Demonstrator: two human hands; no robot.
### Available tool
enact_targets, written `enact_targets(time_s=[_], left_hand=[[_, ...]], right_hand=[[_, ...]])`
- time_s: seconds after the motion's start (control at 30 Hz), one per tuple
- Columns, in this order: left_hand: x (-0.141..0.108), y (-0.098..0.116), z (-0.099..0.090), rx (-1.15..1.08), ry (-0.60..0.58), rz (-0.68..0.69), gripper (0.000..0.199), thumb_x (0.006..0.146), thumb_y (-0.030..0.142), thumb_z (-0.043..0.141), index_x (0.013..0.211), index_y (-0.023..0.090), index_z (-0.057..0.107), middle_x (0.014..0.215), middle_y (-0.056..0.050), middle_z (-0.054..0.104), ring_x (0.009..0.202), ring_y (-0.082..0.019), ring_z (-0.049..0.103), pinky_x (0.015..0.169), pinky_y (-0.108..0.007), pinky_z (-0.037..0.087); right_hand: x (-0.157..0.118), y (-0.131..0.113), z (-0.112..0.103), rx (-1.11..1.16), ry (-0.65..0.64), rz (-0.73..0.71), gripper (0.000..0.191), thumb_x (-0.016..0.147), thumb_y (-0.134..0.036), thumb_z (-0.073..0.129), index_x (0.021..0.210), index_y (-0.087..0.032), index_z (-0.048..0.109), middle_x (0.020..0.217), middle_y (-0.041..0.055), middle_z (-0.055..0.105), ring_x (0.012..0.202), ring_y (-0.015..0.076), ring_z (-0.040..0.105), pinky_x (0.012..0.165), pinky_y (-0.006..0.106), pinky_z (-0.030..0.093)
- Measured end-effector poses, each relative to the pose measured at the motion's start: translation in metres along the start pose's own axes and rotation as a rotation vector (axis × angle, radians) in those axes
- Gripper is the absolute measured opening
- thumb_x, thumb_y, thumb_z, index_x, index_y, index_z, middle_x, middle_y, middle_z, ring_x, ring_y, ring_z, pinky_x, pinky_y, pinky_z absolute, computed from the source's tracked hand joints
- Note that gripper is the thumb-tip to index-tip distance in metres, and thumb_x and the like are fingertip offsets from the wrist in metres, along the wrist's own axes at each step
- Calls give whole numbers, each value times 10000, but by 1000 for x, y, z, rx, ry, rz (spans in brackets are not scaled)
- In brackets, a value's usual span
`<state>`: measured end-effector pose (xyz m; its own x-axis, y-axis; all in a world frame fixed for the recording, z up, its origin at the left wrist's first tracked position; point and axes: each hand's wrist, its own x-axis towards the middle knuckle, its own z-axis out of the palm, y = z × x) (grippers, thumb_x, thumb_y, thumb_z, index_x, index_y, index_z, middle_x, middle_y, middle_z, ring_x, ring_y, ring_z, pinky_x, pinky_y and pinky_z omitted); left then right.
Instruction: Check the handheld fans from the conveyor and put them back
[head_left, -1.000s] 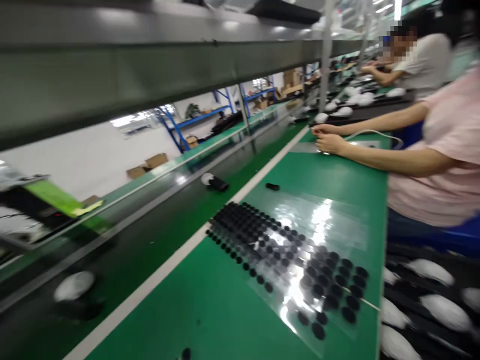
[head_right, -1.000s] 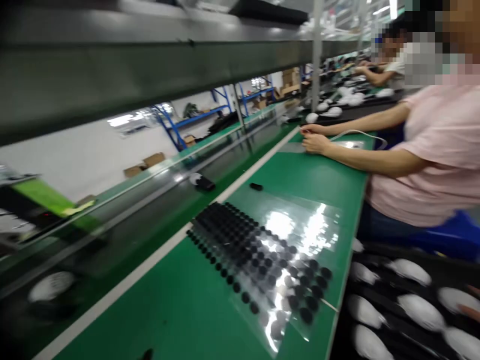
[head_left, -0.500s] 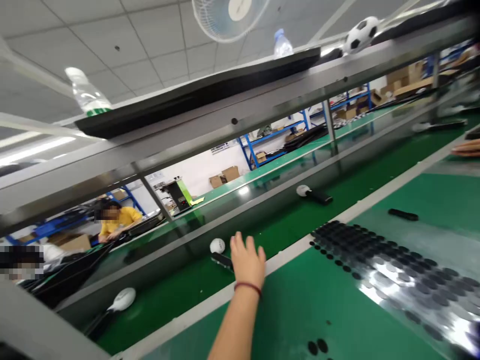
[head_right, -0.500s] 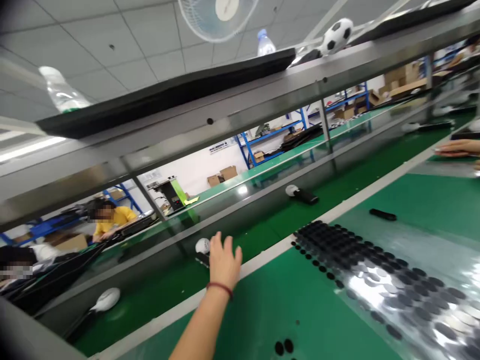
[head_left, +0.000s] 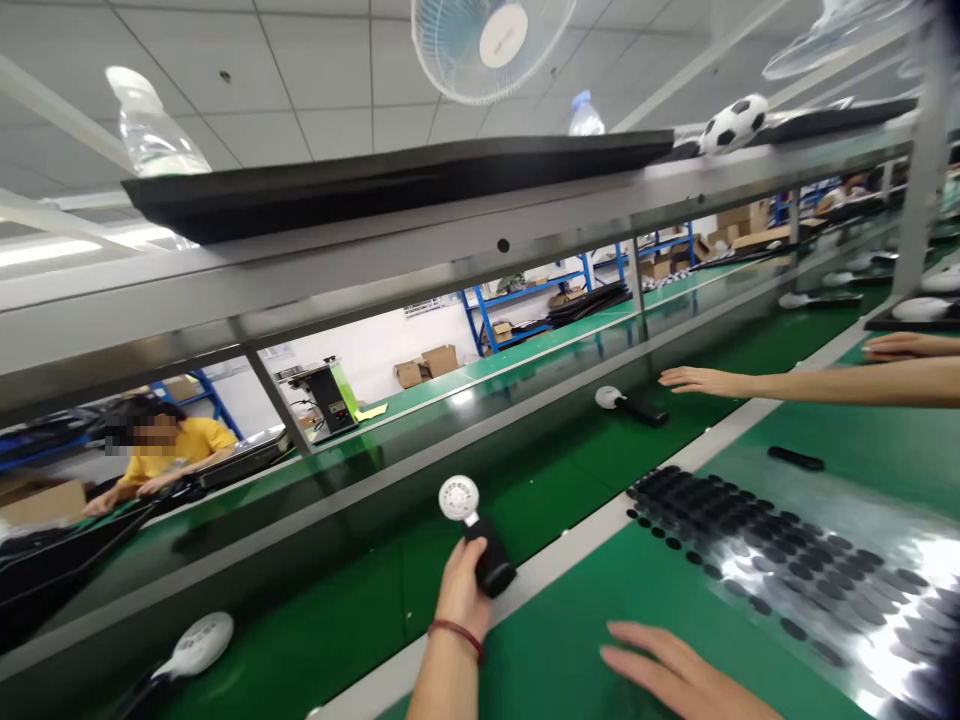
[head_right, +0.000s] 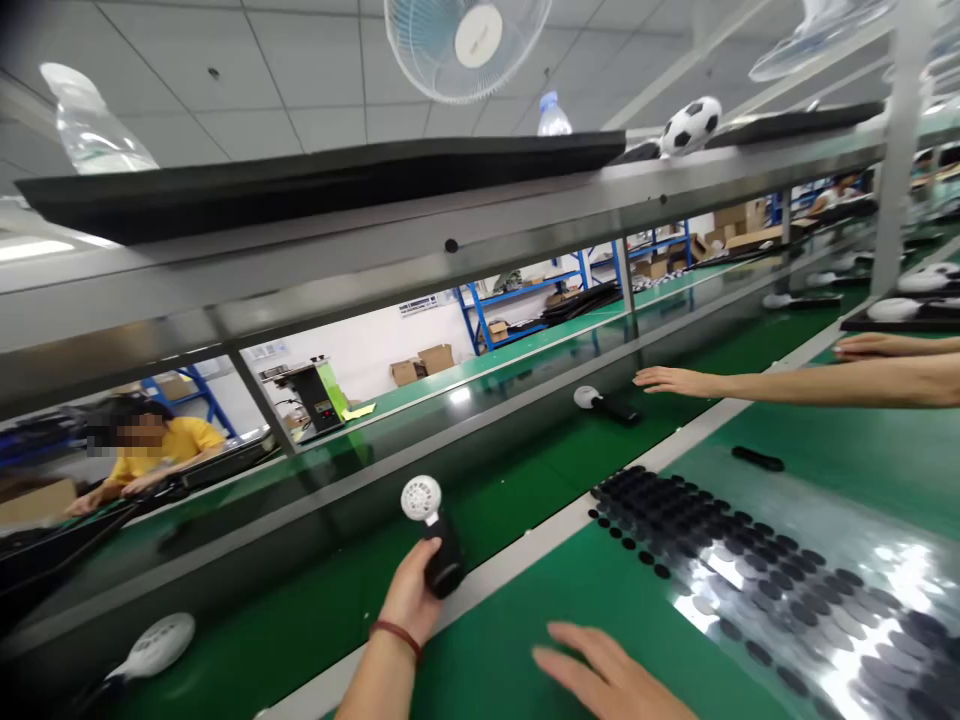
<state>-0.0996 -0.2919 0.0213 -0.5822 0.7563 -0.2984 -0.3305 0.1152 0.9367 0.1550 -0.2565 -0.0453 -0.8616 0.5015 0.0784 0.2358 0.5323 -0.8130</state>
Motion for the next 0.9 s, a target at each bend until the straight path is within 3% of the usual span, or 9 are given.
enact_targets(time_s=[0.1,0.17,0.2,0.33,0.43,0.5,0.63,0.77,0.9], left_hand=[[-46,-15,15,-132,-281,-72,298,800,301,355,985,166,546,803,-36,633,657,-127,591,620,-243,441],[-73,-30,28,-111,-462,-243,462,784,437,301,756,92,607,503,-70,571,429,-139,526,463,-239,376],[-83,-39,34,-93,-529,-331,532,767,492,279,696,82,612,414,-69,525,348,-138,480,404,-235,329],[-104,-72,49,-124,-595,-529,534,610,564,357,781,130,616,407,-41,533,291,-173,489,319,-237,275],[-104,-82,43,-138,-486,-497,577,598,634,414,743,105,592,425,-61,551,339,-164,520,368,-247,350],[-104,-82,37,-119,-456,-350,641,683,681,400,874,95,576,499,-81,607,410,-144,547,427,-231,379],[-112,-82,36,-183,-601,-130,606,669,578,612,1114,213,421,719,-33,640,494,-148,587,457,-235,389],[-119,-87,43,-363,-554,-199,378,814,465,485,1090,224,391,684,-13,593,494,-159,576,487,-280,416],[-114,-86,42,-502,-521,-267,250,834,401,433,956,187,480,736,-47,615,517,-162,561,521,-295,413]], right_hand=[[50,-29,5,404,179,50,893,722,-617,509,1410,-366,-3,1496,53,79,1333,321,156,1048,549,197],[72,-40,0,571,180,-1,1057,690,-711,415,1353,-264,-276,1492,137,19,1285,314,295,979,500,337],[78,-45,-4,621,158,-28,1053,682,-725,381,1349,-252,-283,1483,156,79,1232,305,384,913,471,412],[76,-65,-15,632,51,-52,836,674,-553,536,1378,-227,228,1218,124,532,932,244,607,691,339,516],[67,-77,-14,515,200,21,567,707,-368,571,1236,-201,451,1024,70,601,784,191,609,650,303,494],[65,-81,-13,399,391,63,481,731,-317,544,1196,-211,481,1002,50,568,806,185,576,716,323,469],[64,-86,-16,161,652,72,443,740,-257,536,1181,-259,493,1070,38,496,989,216,498,884,368,379],[60,-92,-18,32,636,2,460,767,-275,552,1218,-296,462,1142,27,479,1084,204,452,935,347,358],[51,-89,-21,-9,576,-8,438,850,-328,470,1273,-310,361,1266,17,414,1128,164,431,948,308,373]])
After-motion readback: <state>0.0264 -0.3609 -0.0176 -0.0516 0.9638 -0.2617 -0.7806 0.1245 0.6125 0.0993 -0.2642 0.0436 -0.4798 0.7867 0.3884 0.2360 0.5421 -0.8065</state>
